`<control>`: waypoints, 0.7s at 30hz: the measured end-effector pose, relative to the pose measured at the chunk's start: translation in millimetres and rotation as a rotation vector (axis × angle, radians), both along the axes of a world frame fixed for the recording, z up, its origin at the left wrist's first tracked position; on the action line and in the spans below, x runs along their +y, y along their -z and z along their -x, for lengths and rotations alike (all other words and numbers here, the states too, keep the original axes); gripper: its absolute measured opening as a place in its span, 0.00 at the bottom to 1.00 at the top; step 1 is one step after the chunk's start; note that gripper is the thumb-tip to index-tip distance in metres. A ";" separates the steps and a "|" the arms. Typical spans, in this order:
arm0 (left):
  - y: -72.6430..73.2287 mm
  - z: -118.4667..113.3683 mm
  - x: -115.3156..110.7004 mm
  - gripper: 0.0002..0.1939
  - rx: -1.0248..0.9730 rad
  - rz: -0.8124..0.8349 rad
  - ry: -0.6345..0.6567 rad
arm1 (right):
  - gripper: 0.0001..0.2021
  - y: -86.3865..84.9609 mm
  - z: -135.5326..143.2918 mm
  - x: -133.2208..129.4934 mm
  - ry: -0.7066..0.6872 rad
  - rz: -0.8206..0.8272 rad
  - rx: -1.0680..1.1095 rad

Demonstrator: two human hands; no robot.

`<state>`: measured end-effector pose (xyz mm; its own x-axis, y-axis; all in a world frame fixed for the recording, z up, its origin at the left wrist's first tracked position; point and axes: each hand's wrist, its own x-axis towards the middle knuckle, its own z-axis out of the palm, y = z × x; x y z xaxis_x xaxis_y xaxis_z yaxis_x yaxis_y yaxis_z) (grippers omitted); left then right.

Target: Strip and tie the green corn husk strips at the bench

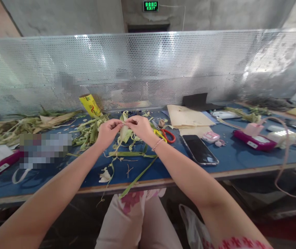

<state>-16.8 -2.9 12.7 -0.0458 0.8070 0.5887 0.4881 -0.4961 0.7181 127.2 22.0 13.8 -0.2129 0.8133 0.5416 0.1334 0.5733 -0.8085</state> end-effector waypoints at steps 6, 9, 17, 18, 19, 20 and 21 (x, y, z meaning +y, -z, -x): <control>1.3 -1.5 -1.1 0.08 0.059 -0.053 0.086 | 0.08 4.3 -2.4 7.1 -0.025 -0.017 -0.060; -0.2 -2.6 -2.7 0.06 0.044 -0.046 0.064 | 0.10 5.0 -3.8 7.6 -0.045 -0.041 -0.108; -5.6 -5.8 -6.3 0.06 -0.116 0.061 0.095 | 0.10 2.8 -4.8 5.6 -0.054 -0.035 -0.135; -6.1 -6.2 -6.6 0.05 -0.136 0.068 0.111 | 0.09 2.2 -5.0 5.7 -0.064 -0.028 -0.117; -6.3 -6.4 -6.6 0.05 -0.156 0.071 0.126 | 0.09 1.6 -5.1 5.9 -0.083 -0.015 -0.090; -6.2 -6.3 -6.2 0.05 -0.175 0.071 0.140 | 0.08 1.2 -5.2 6.4 -0.110 0.005 -0.055; -5.9 -5.9 -5.4 0.05 -0.195 0.071 0.155 | 0.07 0.9 -5.1 7.2 -0.143 0.032 -0.014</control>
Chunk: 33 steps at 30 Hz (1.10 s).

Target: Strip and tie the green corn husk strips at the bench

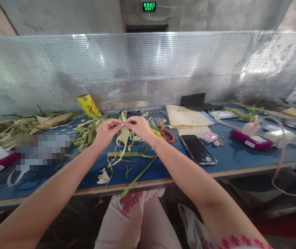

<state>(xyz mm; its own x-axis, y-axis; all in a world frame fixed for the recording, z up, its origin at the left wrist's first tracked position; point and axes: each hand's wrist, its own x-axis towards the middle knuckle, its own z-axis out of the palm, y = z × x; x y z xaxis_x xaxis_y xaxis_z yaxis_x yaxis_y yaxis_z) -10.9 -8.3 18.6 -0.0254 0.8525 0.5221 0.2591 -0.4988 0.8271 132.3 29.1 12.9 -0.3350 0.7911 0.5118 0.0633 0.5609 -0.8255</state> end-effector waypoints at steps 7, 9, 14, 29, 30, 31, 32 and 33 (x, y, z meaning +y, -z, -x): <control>2.9 3.6 5.4 0.07 -0.086 0.053 0.042 | 0.09 0.5 1.2 2.0 -0.137 0.214 0.181; 1.2 3.2 4.0 0.08 -0.079 0.058 0.043 | 0.10 -0.9 0.6 0.2 -0.126 0.239 0.186; -1.8 2.0 1.3 0.09 -0.059 0.067 0.026 | 0.11 -4.3 -1.2 -3.3 -0.101 0.234 0.165; 2.1 3.4 4.9 0.09 0.028 0.062 -0.042 | 0.05 -0.9 -1.3 -2.9 0.118 -0.185 -0.045; 2.6 3.0 4.5 0.09 0.003 0.068 -0.016 | 0.04 -1.0 -2.0 -3.2 0.143 -0.267 -0.075; 3.2 2.6 4.4 0.10 -0.036 0.083 0.020 | 0.04 -0.8 -2.6 -3.2 0.154 -0.346 -0.099; 3.9 2.3 4.5 0.11 -0.083 0.101 0.059 | 0.05 -0.3 -3.0 -2.8 0.156 -0.412 -0.114; 4.6 2.0 4.6 0.12 -0.128 0.120 0.091 | 0.05 0.2 -3.2 -2.3 0.152 -0.457 -0.123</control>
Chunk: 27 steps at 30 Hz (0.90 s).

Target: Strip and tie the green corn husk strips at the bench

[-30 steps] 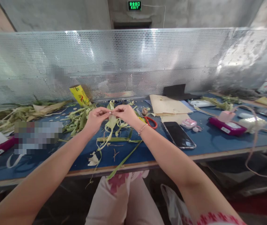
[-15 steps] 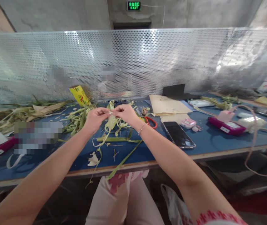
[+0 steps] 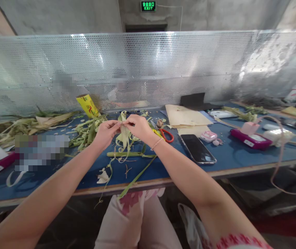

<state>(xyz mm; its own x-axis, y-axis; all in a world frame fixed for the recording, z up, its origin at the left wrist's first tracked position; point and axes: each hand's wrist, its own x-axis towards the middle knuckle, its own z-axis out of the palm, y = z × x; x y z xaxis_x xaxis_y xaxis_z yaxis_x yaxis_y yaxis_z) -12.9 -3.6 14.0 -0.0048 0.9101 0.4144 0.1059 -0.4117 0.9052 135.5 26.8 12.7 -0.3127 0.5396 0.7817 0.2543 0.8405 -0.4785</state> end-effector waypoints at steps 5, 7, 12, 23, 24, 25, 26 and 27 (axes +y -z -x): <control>-0.7 -1.6 -0.5 0.13 -0.091 0.068 0.016 | 0.05 0.8 1.0 1.7 0.006 0.075 0.009; -1.8 -2.0 -1.2 0.13 -0.114 0.086 0.008 | 0.04 0.0 1.2 1.6 -0.007 0.157 0.016; -1.5 -0.8 1.2 0.12 -0.113 0.083 0.008 | 0.07 -0.5 1.4 2.5 -0.094 0.343 0.067; 1.3 0.6 3.9 0.13 -0.134 0.083 0.046 | 0.07 0.2 1.8 2.6 -0.078 0.394 0.100; 1.2 0.9 3.7 0.13 -0.139 0.091 0.046 | 0.07 -0.2 1.8 2.0 -0.066 0.382 0.093; 1.1 1.1 3.6 0.13 -0.135 0.095 0.043 | 0.06 -0.5 1.8 1.2 -0.052 0.367 0.084; 0.9 1.4 3.4 0.13 -0.126 0.096 0.039 | 0.06 -0.7 1.9 0.4 -0.037 0.352 0.074; 0.6 1.5 3.2 0.12 -0.118 0.096 0.034 | 0.06 -0.9 2.1 -0.4 -0.021 0.336 0.064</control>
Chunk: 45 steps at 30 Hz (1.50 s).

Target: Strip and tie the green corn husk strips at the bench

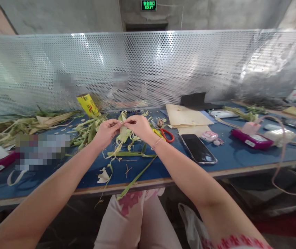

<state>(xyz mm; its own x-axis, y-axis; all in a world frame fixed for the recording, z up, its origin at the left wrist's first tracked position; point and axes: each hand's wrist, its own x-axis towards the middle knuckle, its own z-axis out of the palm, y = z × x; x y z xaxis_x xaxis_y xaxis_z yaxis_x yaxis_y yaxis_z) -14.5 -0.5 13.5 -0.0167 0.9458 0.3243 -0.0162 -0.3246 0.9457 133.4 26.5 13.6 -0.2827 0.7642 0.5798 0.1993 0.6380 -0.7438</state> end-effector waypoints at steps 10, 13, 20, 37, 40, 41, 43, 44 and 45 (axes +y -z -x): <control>0.9 -1.3 1.9 0.13 -0.086 0.038 0.031 | 0.05 -2.8 0.6 -4.3 0.042 -0.041 -0.020; 2.1 -0.8 3.7 0.13 -0.090 0.008 0.032 | 0.08 -1.6 1.1 -3.3 -0.018 0.009 0.019; 3.7 -3.8 2.9 0.11 -0.087 -0.019 0.005 | 0.05 0.6 3.5 -3.9 0.039 -0.044 -0.009; -1.8 -0.8 0.4 0.11 -0.251 0.090 0.132 | 0.09 -2.7 0.2 -4.1 -0.009 -0.014 -0.041; -2.0 -0.9 0.0 0.12 -0.247 0.045 0.148 | 0.09 -2.3 0.2 -4.4 -0.021 0.009 -0.028; -1.7 -0.8 0.2 0.12 -0.244 0.041 0.145 | 0.08 -2.4 0.2 -4.8 -0.020 0.013 -0.020; -0.7 -0.4 0.9 0.12 -0.245 0.044 0.141 | 0.07 -2.9 0.2 -5.9 -0.011 0.012 -0.011; -0.1 -0.1 1.4 0.12 -0.251 0.050 0.139 | 0.07 -3.4 0.3 -6.6 -0.001 0.003 -0.016; 0.4 0.2 2.0 0.12 -0.260 0.060 0.138 | 0.06 -4.0 0.3 -7.4 0.015 -0.013 -0.028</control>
